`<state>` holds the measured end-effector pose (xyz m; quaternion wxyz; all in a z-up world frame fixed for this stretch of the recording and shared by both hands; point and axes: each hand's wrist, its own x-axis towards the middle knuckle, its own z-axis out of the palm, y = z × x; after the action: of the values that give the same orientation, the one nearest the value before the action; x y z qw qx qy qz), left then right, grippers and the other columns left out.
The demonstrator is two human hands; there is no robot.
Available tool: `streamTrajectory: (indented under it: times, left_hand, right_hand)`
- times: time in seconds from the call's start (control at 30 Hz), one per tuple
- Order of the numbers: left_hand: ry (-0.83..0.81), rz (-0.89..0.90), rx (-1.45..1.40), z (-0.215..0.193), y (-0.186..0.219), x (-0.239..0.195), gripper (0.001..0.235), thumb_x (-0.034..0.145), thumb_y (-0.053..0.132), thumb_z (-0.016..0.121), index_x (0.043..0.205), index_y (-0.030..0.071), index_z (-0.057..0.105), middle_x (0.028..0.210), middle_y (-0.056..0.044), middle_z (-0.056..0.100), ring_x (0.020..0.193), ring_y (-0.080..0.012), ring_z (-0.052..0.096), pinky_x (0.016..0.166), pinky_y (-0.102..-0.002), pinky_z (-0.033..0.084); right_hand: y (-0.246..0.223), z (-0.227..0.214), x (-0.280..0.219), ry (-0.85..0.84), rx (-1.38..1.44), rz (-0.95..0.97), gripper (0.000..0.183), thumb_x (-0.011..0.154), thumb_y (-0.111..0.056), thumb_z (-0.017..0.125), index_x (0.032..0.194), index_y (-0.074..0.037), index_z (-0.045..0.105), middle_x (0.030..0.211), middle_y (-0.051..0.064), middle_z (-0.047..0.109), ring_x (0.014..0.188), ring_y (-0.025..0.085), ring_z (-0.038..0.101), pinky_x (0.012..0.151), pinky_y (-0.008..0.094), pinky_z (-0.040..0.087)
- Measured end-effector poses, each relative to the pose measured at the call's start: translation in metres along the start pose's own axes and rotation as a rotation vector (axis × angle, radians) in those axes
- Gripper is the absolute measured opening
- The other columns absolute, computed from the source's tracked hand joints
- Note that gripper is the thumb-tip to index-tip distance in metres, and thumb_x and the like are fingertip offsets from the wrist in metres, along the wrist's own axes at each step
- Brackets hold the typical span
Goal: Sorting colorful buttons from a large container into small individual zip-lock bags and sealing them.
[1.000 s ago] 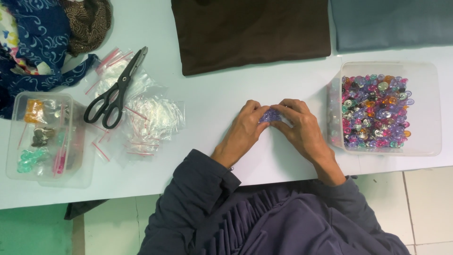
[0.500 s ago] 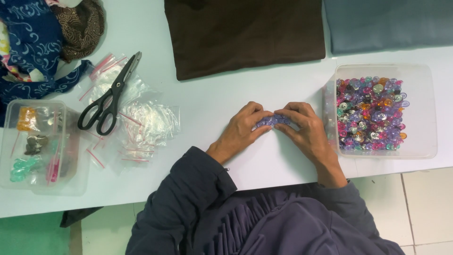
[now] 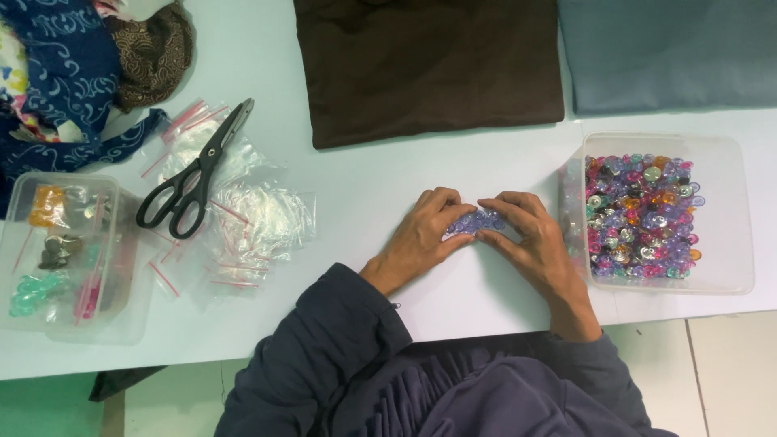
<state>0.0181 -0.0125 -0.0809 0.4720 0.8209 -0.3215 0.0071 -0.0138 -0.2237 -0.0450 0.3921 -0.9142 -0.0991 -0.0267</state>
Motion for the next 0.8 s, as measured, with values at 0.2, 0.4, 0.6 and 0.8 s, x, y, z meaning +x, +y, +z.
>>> streamTrajectory:
  times: [0.2,0.4,0.6,0.8]
  left_hand:
    - [-0.033,0.016,0.001,0.003,-0.008,0.001,0.034,0.092,0.018,0.075,0.121,0.001,0.068,0.109,-0.014,0.057,0.102,-0.0325,0.064,0.090,-0.042,0.055]
    - [-0.027,0.021,0.000,0.004,-0.009,0.001,0.036,0.092,0.018,0.075,0.122,0.001,0.066,0.107,-0.016,0.059,0.101,-0.0323,0.065,0.088,-0.042,0.056]
    - [0.010,-0.025,0.043,0.004,-0.015,0.000,0.045,0.084,0.023,0.083,0.117,-0.003,0.065,0.108,-0.015,0.053,0.098,-0.0318,0.066,0.089,-0.040,0.057]
    - [0.001,-0.021,0.053,0.010,-0.016,0.001,0.035,0.086,0.021,0.082,0.111,0.000,0.070,0.104,-0.012,0.054,0.095,-0.0261,0.068,0.085,-0.033,0.057]
  right_hand:
    - [-0.005,-0.005,0.000,-0.044,-0.002,0.009,0.039,0.084,-0.004,0.082,0.122,-0.002,0.075,0.114,0.018,0.067,0.108,0.036,0.069,0.083,0.045,0.060]
    - [-0.001,-0.002,-0.002,-0.026,0.017,0.015,0.032,0.087,-0.003,0.080,0.119,0.000,0.075,0.111,0.018,0.069,0.103,0.034,0.072,0.079,0.041,0.061]
    - [-0.003,0.001,-0.002,0.012,0.045,-0.044,0.030,0.086,-0.002,0.081,0.116,0.000,0.076,0.109,0.019,0.071,0.100,0.033,0.072,0.076,0.039,0.059]
    - [-0.008,0.003,-0.001,0.033,0.052,-0.118,0.025,0.086,-0.002,0.082,0.111,-0.002,0.078,0.107,0.017,0.074,0.104,0.033,0.072,0.080,0.036,0.059]
